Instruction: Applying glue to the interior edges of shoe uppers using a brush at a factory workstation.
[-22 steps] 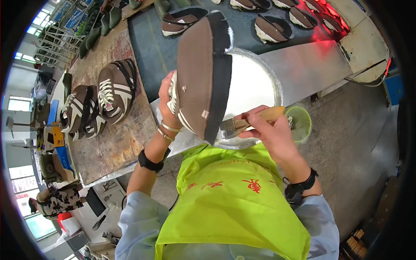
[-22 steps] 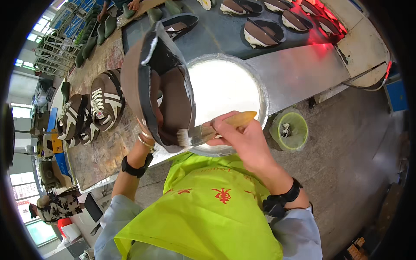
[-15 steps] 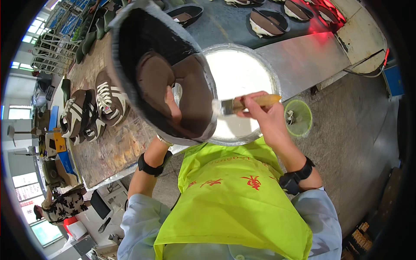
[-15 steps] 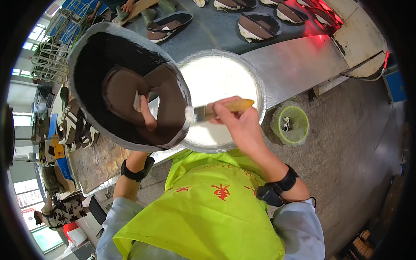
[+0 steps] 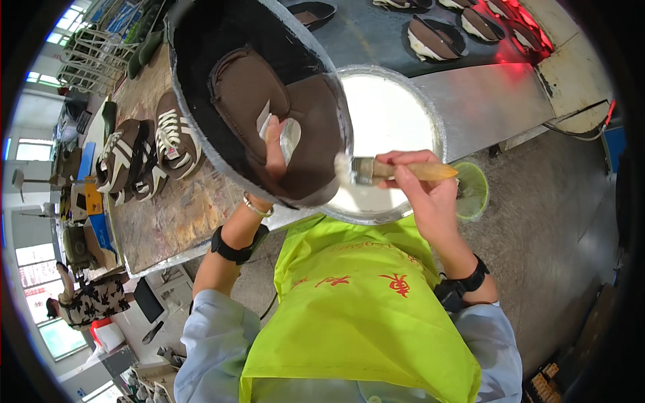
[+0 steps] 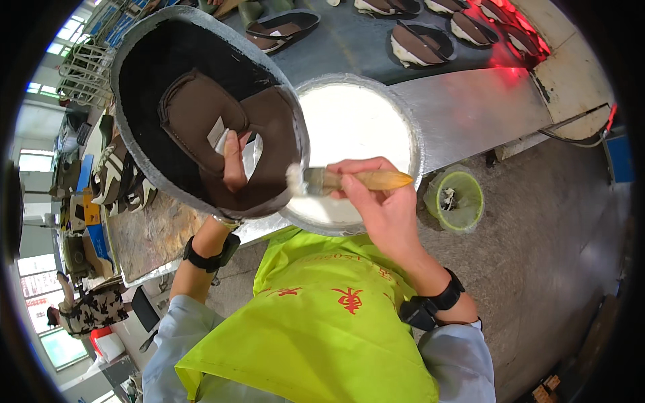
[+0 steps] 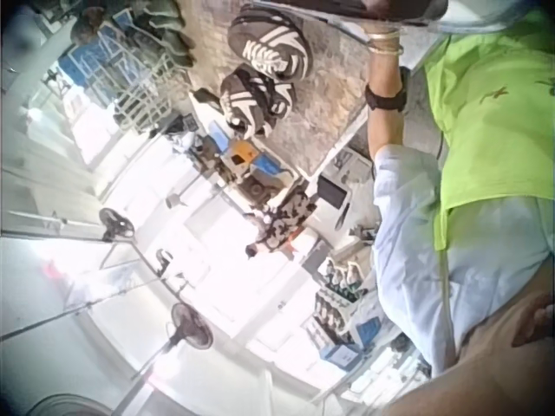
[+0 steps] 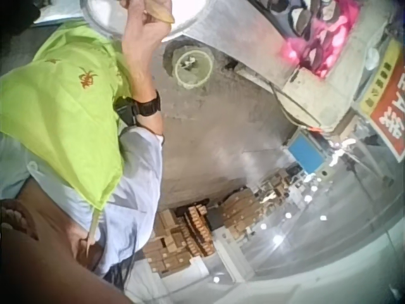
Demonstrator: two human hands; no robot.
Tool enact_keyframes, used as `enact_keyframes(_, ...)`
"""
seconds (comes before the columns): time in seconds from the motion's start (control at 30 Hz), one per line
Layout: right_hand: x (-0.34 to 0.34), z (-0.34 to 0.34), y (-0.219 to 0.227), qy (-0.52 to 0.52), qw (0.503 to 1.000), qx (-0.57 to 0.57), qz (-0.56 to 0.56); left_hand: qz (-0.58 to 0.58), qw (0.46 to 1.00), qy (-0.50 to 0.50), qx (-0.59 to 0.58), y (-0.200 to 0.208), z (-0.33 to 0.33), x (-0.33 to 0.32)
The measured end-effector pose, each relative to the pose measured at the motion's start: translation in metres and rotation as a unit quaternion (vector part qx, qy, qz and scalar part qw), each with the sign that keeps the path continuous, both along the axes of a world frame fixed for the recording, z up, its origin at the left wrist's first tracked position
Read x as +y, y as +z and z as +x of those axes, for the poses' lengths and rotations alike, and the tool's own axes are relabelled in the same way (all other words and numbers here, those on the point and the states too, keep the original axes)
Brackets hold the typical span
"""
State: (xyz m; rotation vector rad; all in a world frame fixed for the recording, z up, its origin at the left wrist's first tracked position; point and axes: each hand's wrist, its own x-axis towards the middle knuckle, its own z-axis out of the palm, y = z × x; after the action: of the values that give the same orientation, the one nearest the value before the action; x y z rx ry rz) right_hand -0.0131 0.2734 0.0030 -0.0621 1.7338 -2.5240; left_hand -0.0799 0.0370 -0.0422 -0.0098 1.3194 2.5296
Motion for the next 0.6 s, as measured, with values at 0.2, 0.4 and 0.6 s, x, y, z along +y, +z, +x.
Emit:
enact_keyframes(0.2,0.012,-0.021,0.004,-0.073,0.963,0.187,0.181,-0.322,0.931,0.125,0.119,0.020,0.006,-0.009)
enact_keyframes(0.4,0.020,-0.037,0.013,-0.032,0.961,0.191,0.197,-0.223,0.972,0.015,0.070,0.063,-0.011,-0.017)
enact_keyframes(0.6,0.034,-0.066,0.020,-0.155,0.903,0.292,0.275,-0.179,0.979,-0.095,-0.022,0.057,-0.087,-0.047)
